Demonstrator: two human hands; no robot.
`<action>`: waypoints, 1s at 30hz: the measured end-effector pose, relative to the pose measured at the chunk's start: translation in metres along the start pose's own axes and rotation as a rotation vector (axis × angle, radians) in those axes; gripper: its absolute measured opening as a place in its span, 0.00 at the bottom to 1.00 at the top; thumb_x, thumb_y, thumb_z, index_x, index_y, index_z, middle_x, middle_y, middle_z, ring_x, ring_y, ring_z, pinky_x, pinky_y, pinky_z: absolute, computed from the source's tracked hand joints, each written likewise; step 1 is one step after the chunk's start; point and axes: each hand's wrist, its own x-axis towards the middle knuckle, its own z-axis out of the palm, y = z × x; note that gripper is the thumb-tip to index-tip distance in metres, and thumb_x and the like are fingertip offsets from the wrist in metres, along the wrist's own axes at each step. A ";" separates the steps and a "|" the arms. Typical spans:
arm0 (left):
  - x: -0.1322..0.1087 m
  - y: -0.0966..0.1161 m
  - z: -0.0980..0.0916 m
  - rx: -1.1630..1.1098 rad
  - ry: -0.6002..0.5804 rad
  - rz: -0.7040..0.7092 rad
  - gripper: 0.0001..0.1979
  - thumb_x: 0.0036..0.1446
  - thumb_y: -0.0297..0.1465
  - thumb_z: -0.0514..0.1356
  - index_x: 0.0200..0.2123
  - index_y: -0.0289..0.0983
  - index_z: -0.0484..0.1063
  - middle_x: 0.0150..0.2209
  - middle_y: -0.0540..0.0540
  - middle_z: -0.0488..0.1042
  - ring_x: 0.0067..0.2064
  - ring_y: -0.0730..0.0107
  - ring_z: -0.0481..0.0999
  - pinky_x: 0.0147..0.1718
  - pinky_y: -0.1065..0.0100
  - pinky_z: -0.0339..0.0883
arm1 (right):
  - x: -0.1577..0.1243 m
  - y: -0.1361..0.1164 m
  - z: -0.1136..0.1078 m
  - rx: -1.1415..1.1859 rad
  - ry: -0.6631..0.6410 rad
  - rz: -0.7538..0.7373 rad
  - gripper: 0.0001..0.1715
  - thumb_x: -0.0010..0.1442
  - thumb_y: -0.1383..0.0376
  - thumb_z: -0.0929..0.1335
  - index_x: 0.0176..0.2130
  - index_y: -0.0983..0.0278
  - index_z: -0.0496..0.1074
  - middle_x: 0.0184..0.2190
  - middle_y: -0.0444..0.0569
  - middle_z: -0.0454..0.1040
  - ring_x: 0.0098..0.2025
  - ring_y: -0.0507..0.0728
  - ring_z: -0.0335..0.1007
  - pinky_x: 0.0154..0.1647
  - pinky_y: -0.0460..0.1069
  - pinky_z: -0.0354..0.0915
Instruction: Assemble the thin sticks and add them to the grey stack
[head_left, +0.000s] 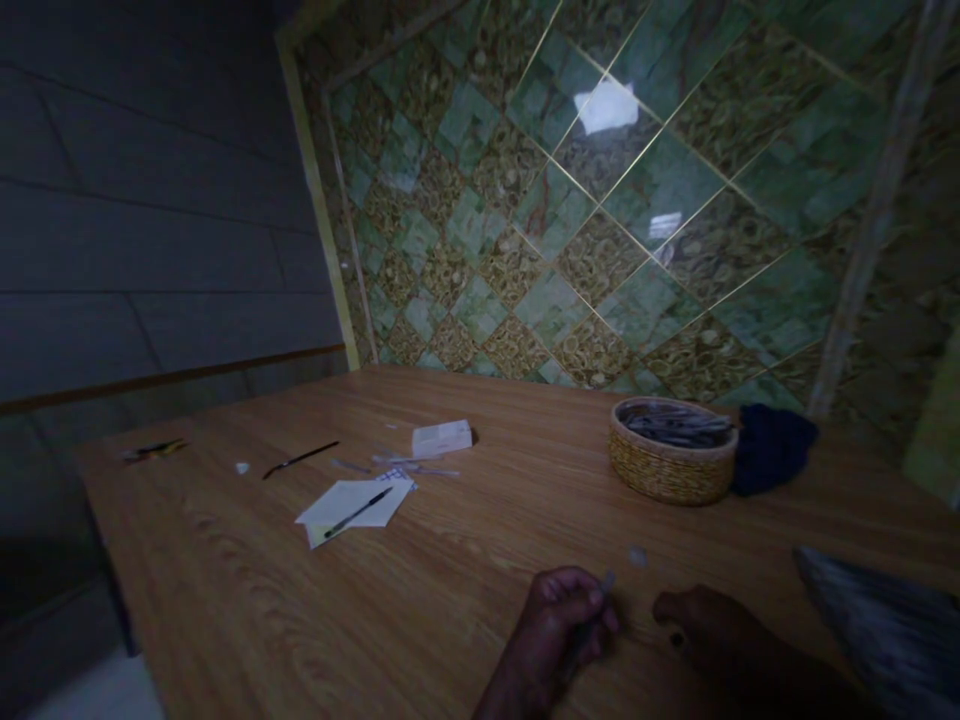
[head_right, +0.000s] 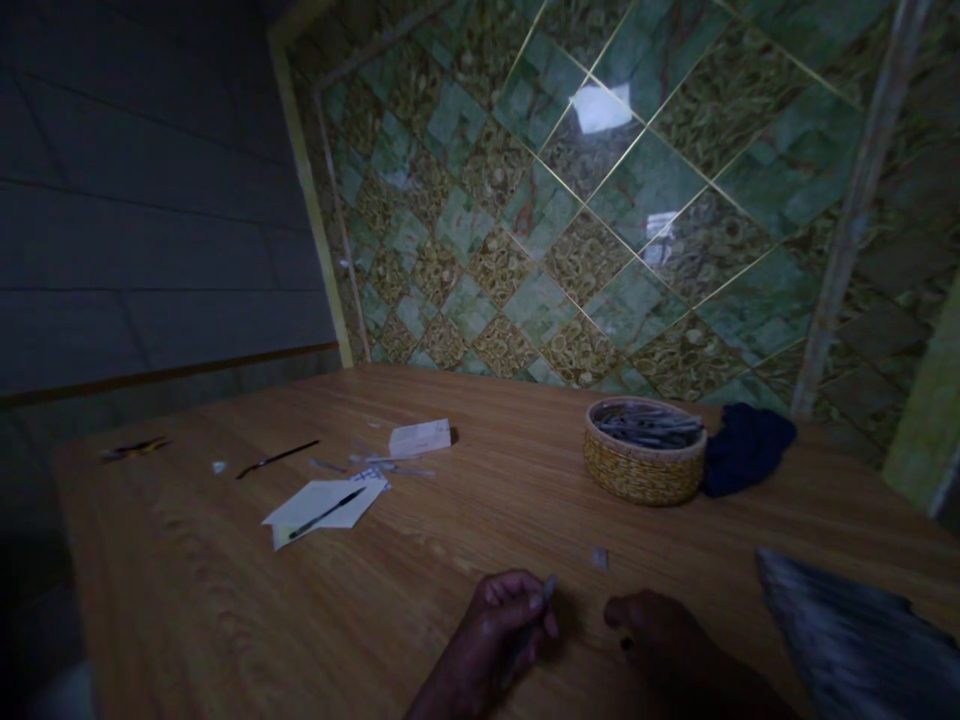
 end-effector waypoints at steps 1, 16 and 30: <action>0.000 0.000 -0.001 0.004 -0.004 0.001 0.11 0.44 0.33 0.66 0.24 0.31 0.71 0.19 0.45 0.75 0.14 0.81 0.63 0.12 0.78 0.48 | 0.000 0.001 0.000 0.013 0.003 0.008 0.21 0.47 0.71 0.63 0.41 0.60 0.74 0.37 0.54 0.77 0.38 0.61 0.73 0.33 0.49 0.61; 0.003 -0.002 -0.003 0.065 -0.030 -0.041 0.13 0.44 0.36 0.67 0.24 0.32 0.70 0.20 0.46 0.75 0.13 0.82 0.61 0.13 0.77 0.46 | 0.008 -0.005 0.001 0.012 0.063 0.034 0.15 0.45 0.74 0.62 0.28 0.64 0.75 0.29 0.50 0.77 0.29 0.55 0.69 0.26 0.46 0.52; 0.005 -0.008 -0.007 0.066 -0.090 -0.028 0.13 0.46 0.36 0.66 0.25 0.30 0.72 0.22 0.44 0.75 0.17 0.79 0.65 0.18 0.75 0.50 | -0.002 -0.044 -0.022 1.485 0.156 -0.109 0.25 0.39 0.50 0.74 0.28 0.66 0.68 0.20 0.47 0.74 0.19 0.51 0.68 0.20 0.45 0.61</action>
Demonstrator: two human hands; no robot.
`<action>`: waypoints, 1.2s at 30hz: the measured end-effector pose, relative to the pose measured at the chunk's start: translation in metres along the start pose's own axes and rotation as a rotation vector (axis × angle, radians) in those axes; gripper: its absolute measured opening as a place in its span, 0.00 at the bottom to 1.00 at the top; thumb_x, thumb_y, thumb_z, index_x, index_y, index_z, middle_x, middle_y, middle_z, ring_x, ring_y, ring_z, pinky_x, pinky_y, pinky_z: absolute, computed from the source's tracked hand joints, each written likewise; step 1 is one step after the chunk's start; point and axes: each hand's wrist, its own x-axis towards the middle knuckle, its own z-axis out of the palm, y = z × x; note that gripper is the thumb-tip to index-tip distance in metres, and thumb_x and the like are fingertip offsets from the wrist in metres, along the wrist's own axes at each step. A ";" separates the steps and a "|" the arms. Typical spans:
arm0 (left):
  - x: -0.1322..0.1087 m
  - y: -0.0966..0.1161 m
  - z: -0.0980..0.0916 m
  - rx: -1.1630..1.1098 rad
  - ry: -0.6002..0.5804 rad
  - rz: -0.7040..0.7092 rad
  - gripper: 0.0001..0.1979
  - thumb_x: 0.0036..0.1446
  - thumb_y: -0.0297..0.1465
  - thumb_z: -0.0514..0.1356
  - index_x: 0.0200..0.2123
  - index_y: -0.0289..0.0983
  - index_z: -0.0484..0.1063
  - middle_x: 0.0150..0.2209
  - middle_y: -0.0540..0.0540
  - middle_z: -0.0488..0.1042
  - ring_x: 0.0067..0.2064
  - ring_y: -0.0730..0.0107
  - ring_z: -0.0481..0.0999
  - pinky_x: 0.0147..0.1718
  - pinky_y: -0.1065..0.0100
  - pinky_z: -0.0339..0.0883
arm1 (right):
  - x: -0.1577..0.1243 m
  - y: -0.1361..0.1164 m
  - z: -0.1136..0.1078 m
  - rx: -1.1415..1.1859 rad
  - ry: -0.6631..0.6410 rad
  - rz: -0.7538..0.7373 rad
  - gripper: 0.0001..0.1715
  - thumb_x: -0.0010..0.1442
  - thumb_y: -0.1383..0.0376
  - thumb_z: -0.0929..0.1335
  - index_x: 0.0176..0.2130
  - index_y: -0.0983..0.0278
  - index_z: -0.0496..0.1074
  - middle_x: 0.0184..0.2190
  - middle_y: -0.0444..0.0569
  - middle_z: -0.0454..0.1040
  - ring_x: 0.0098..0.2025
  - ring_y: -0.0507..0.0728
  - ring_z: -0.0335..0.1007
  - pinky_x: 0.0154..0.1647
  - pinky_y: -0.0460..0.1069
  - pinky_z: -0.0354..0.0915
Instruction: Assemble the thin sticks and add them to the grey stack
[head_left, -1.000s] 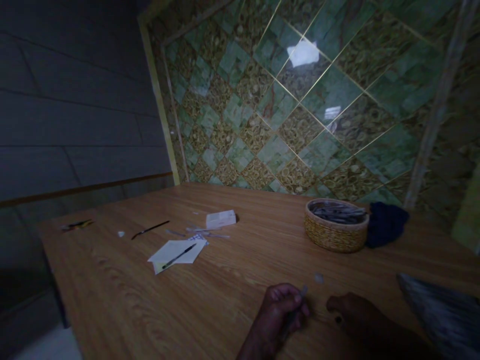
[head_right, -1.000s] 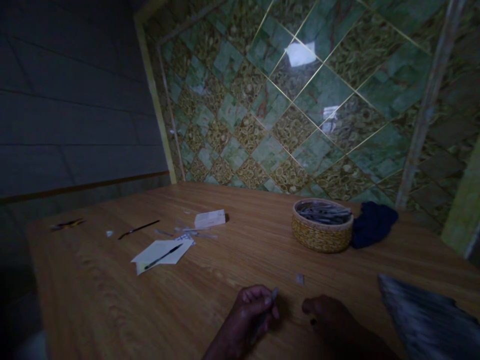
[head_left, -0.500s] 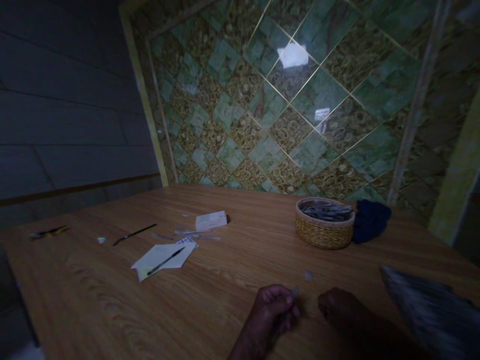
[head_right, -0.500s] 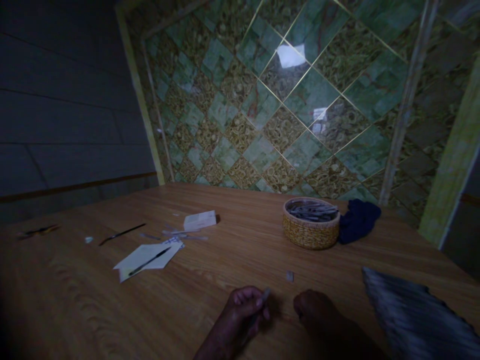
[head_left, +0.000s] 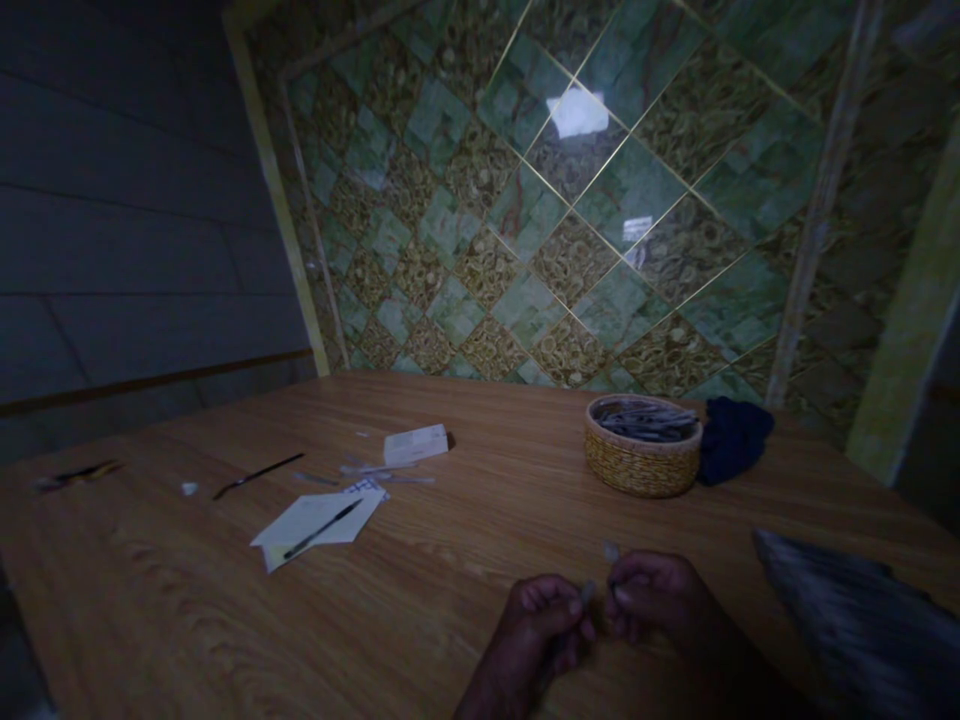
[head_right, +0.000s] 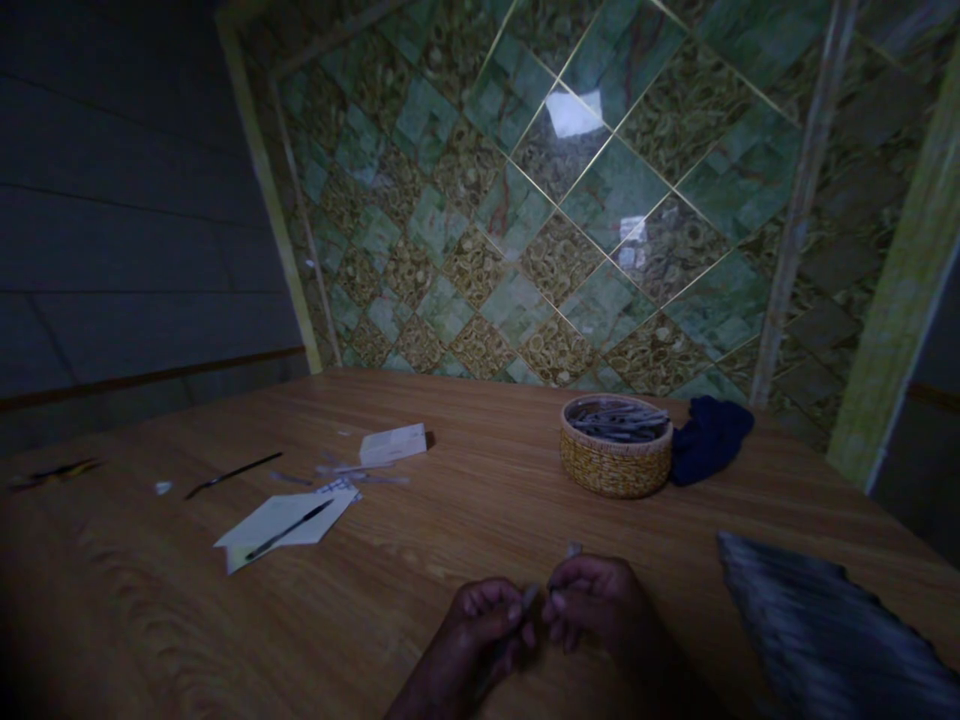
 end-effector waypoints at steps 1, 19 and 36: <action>0.000 0.001 0.000 0.000 0.003 -0.001 0.12 0.46 0.35 0.66 0.25 0.31 0.72 0.21 0.44 0.75 0.17 0.79 0.65 0.18 0.75 0.50 | 0.001 0.002 0.000 0.017 0.011 -0.006 0.25 0.39 0.50 0.75 0.28 0.66 0.68 0.19 0.47 0.74 0.18 0.51 0.67 0.19 0.45 0.61; -0.003 0.002 0.005 0.053 0.009 -0.047 0.13 0.44 0.37 0.66 0.25 0.32 0.72 0.21 0.45 0.75 0.14 0.80 0.63 0.13 0.77 0.50 | 0.000 0.009 -0.011 -0.097 0.100 -0.069 0.22 0.42 0.51 0.73 0.27 0.67 0.75 0.18 0.46 0.72 0.19 0.52 0.67 0.23 0.47 0.63; -0.005 0.001 0.007 0.124 -0.061 -0.085 0.13 0.45 0.37 0.66 0.24 0.31 0.73 0.21 0.45 0.75 0.13 0.81 0.63 0.12 0.77 0.49 | -0.005 0.008 -0.016 -0.198 -0.014 -0.088 0.17 0.47 0.54 0.71 0.27 0.68 0.76 0.17 0.45 0.70 0.19 0.50 0.63 0.21 0.45 0.58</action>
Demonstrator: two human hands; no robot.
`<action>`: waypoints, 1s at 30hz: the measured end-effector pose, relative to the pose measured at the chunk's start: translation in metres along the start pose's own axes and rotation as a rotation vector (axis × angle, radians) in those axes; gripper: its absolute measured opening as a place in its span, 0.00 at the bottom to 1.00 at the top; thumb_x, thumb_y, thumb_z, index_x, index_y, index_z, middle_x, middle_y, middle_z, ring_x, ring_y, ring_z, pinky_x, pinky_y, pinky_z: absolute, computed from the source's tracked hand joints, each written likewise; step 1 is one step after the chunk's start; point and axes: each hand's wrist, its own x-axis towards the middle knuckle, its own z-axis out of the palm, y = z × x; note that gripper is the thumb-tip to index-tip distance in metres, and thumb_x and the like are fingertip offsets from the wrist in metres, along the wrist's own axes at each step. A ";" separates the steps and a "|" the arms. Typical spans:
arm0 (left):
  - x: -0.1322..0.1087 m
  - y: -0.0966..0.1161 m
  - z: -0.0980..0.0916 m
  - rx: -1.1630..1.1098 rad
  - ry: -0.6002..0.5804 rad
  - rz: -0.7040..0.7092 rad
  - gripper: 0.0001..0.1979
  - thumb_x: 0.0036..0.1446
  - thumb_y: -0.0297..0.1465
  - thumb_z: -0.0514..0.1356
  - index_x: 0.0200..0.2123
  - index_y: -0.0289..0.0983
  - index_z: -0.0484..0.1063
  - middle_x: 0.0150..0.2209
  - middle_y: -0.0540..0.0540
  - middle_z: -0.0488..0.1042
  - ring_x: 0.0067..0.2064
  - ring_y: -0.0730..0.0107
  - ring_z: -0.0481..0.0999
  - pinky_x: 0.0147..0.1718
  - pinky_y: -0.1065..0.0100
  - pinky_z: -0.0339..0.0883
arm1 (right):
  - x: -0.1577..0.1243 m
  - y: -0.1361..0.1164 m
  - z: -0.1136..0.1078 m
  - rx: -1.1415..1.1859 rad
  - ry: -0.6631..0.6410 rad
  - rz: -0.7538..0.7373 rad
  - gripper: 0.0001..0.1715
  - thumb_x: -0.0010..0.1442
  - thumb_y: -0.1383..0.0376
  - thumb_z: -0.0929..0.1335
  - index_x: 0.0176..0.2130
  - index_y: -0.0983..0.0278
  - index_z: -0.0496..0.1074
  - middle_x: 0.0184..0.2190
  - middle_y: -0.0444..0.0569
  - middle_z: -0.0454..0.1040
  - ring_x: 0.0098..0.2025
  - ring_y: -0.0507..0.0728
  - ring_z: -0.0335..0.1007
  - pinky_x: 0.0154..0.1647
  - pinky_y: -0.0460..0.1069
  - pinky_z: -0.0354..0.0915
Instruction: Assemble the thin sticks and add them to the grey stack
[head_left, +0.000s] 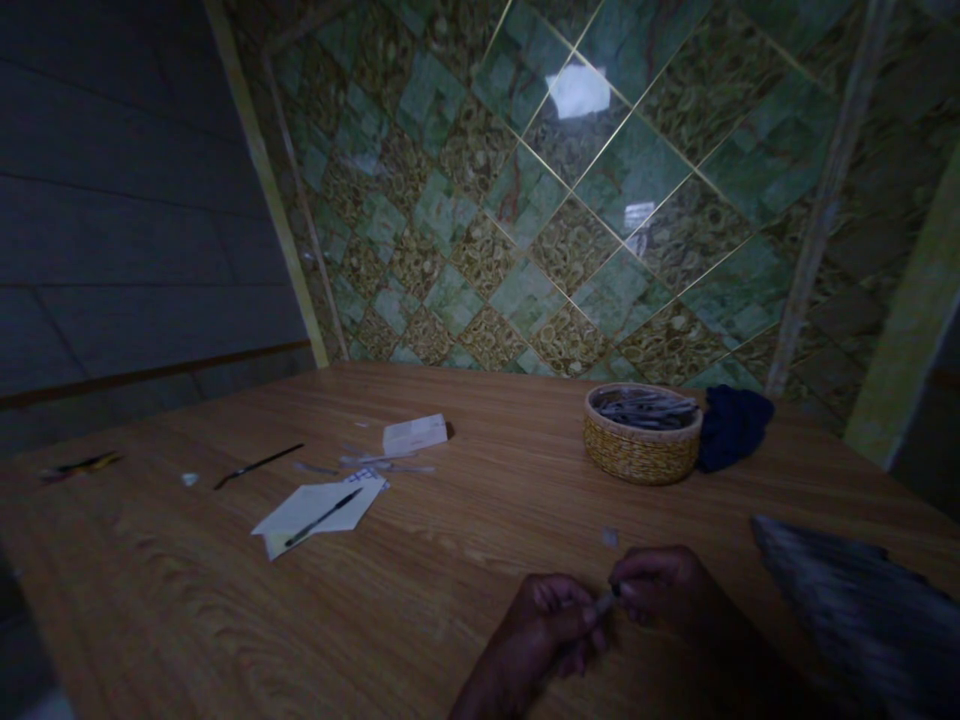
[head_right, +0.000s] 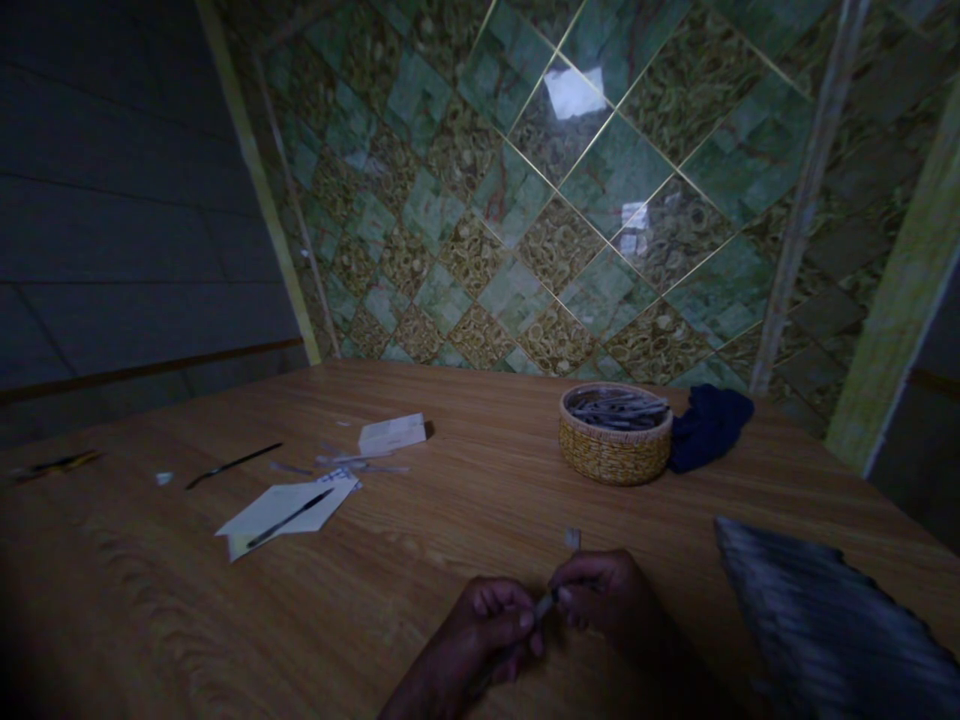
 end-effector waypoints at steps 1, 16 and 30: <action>0.000 0.000 0.000 0.007 0.000 -0.003 0.13 0.45 0.37 0.66 0.24 0.31 0.73 0.20 0.45 0.75 0.13 0.81 0.63 0.12 0.77 0.48 | 0.000 0.001 -0.001 -0.014 -0.009 -0.007 0.17 0.47 0.54 0.71 0.27 0.68 0.76 0.17 0.45 0.70 0.19 0.50 0.63 0.21 0.45 0.58; -0.001 0.003 0.003 0.126 -0.017 -0.016 0.13 0.45 0.37 0.65 0.24 0.30 0.74 0.20 0.46 0.75 0.13 0.82 0.60 0.12 0.77 0.49 | -0.004 -0.012 -0.005 -0.391 -0.057 -0.125 0.14 0.51 0.62 0.66 0.26 0.69 0.77 0.22 0.48 0.71 0.24 0.52 0.64 0.25 0.45 0.57; -0.003 0.005 0.003 0.159 -0.011 -0.022 0.13 0.46 0.37 0.64 0.24 0.30 0.74 0.20 0.45 0.75 0.13 0.82 0.60 0.12 0.76 0.48 | -0.004 -0.013 -0.005 -0.410 -0.076 -0.124 0.13 0.51 0.62 0.66 0.26 0.68 0.77 0.22 0.47 0.71 0.24 0.52 0.65 0.24 0.45 0.58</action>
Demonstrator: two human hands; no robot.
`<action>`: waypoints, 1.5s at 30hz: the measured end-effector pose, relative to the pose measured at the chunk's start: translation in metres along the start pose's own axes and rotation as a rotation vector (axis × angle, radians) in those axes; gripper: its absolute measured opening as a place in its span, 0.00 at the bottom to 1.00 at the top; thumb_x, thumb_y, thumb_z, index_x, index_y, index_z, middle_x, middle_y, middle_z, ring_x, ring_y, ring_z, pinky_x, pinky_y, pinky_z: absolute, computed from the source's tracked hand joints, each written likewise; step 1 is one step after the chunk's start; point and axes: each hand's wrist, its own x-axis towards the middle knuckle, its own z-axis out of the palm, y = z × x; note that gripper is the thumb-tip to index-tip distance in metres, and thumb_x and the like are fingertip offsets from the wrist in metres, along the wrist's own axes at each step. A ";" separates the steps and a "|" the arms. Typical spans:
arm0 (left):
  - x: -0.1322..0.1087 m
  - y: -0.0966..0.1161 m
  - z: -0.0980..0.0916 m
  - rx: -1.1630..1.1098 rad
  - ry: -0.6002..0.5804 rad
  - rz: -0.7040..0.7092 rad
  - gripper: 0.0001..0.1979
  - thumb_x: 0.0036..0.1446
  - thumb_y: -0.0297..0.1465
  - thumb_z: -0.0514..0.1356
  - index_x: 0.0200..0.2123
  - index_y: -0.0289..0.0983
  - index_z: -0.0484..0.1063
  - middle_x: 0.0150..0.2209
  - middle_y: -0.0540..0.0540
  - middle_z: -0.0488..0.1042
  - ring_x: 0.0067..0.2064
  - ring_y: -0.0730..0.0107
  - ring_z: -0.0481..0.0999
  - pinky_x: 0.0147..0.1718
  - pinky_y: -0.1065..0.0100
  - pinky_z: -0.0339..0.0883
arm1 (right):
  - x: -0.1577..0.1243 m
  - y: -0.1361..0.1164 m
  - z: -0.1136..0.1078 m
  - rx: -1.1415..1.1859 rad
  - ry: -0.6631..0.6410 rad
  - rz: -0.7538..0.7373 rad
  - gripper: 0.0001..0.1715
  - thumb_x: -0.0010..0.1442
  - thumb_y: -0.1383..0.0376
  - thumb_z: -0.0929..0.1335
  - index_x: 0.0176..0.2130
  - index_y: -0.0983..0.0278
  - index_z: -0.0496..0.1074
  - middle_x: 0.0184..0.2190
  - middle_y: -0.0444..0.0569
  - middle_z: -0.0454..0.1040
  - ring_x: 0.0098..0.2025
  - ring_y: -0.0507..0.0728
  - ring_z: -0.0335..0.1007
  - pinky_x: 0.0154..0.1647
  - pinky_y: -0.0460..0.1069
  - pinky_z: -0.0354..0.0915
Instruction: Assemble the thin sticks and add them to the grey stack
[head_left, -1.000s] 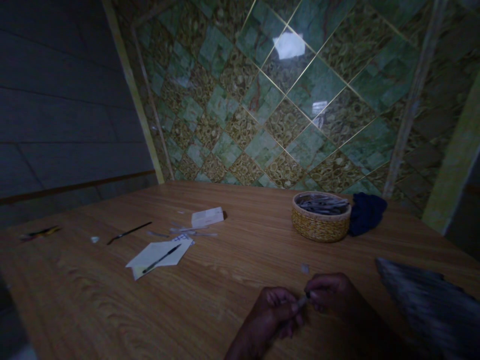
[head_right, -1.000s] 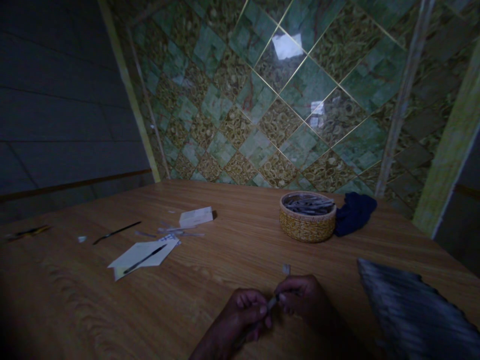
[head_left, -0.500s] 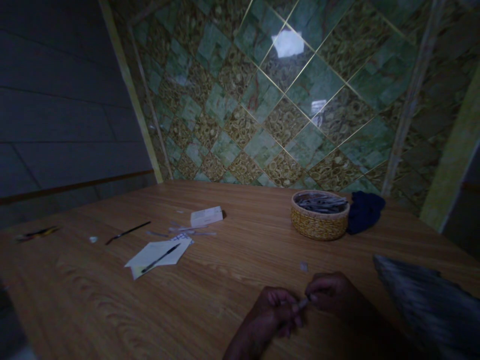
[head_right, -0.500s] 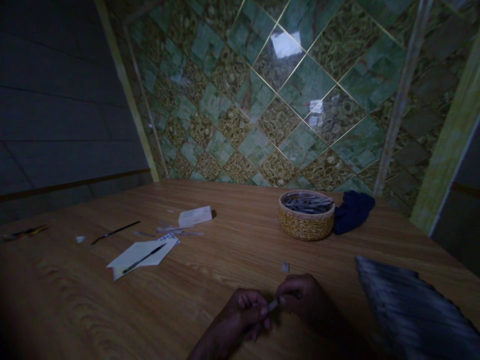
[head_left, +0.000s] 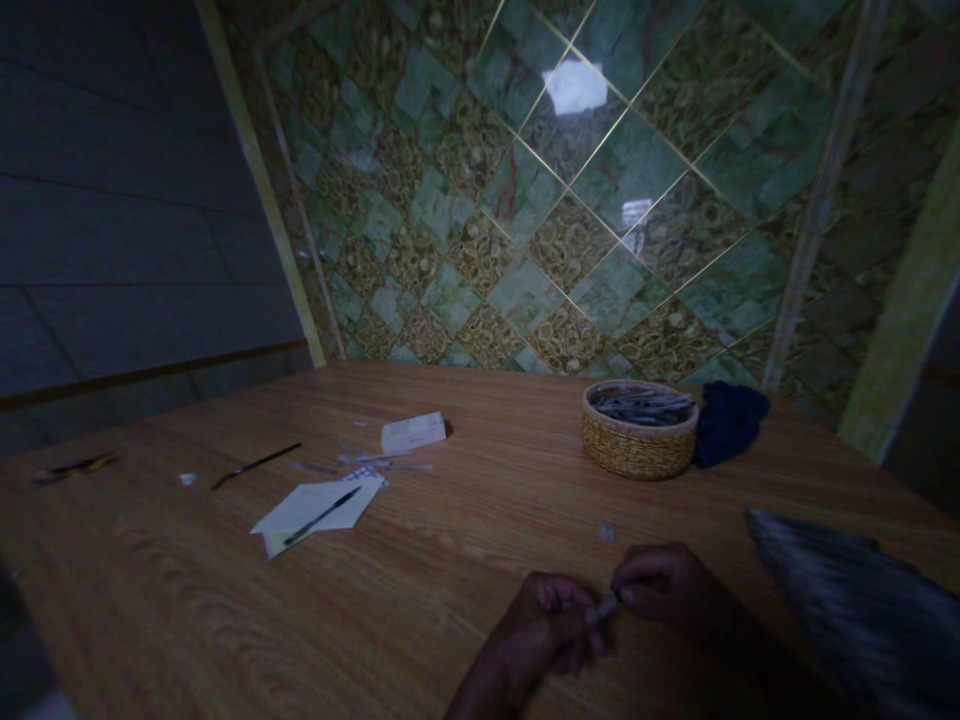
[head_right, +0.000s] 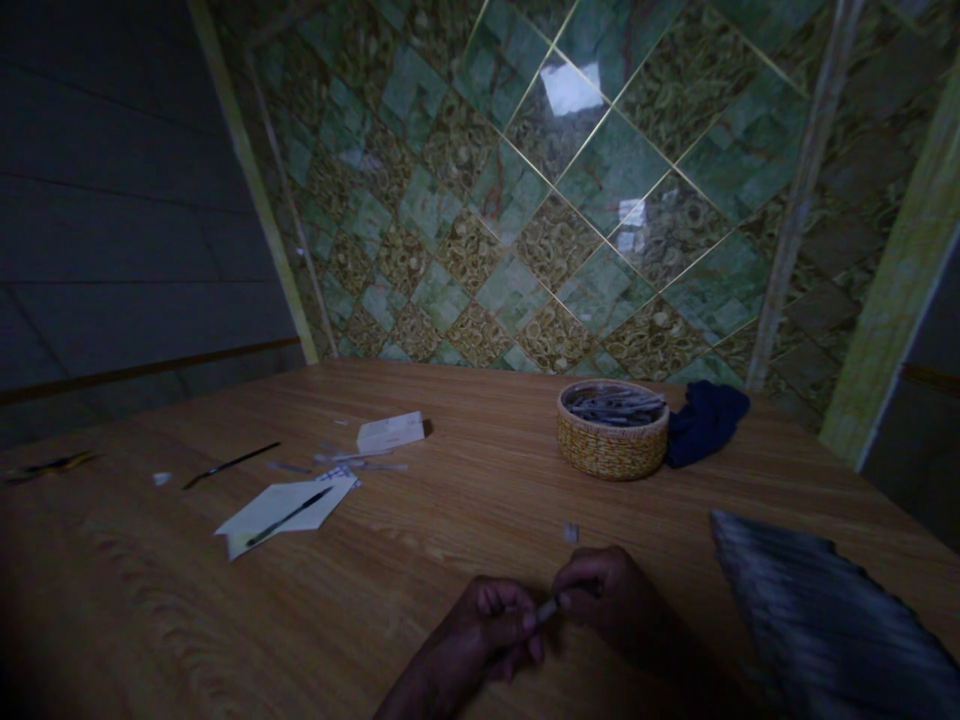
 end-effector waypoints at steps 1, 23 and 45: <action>0.000 0.000 0.000 0.003 0.001 -0.008 0.13 0.46 0.37 0.64 0.23 0.30 0.74 0.20 0.45 0.75 0.13 0.82 0.60 0.12 0.76 0.48 | 0.000 0.000 0.000 -0.006 -0.004 0.002 0.13 0.51 0.62 0.66 0.26 0.68 0.77 0.22 0.47 0.71 0.24 0.52 0.65 0.24 0.45 0.58; -0.002 0.004 0.002 0.037 -0.035 -0.008 0.14 0.47 0.38 0.63 0.23 0.30 0.74 0.21 0.46 0.75 0.14 0.82 0.61 0.14 0.76 0.49 | 0.000 -0.001 0.000 -0.021 0.004 0.002 0.14 0.51 0.61 0.66 0.26 0.67 0.77 0.22 0.48 0.72 0.24 0.52 0.65 0.24 0.45 0.58; 0.000 0.003 0.003 0.035 -0.016 -0.031 0.13 0.45 0.37 0.64 0.22 0.31 0.73 0.20 0.46 0.75 0.14 0.82 0.60 0.13 0.76 0.48 | 0.000 0.005 0.001 -0.039 0.021 0.019 0.14 0.50 0.60 0.66 0.26 0.67 0.77 0.22 0.48 0.73 0.24 0.52 0.65 0.25 0.45 0.59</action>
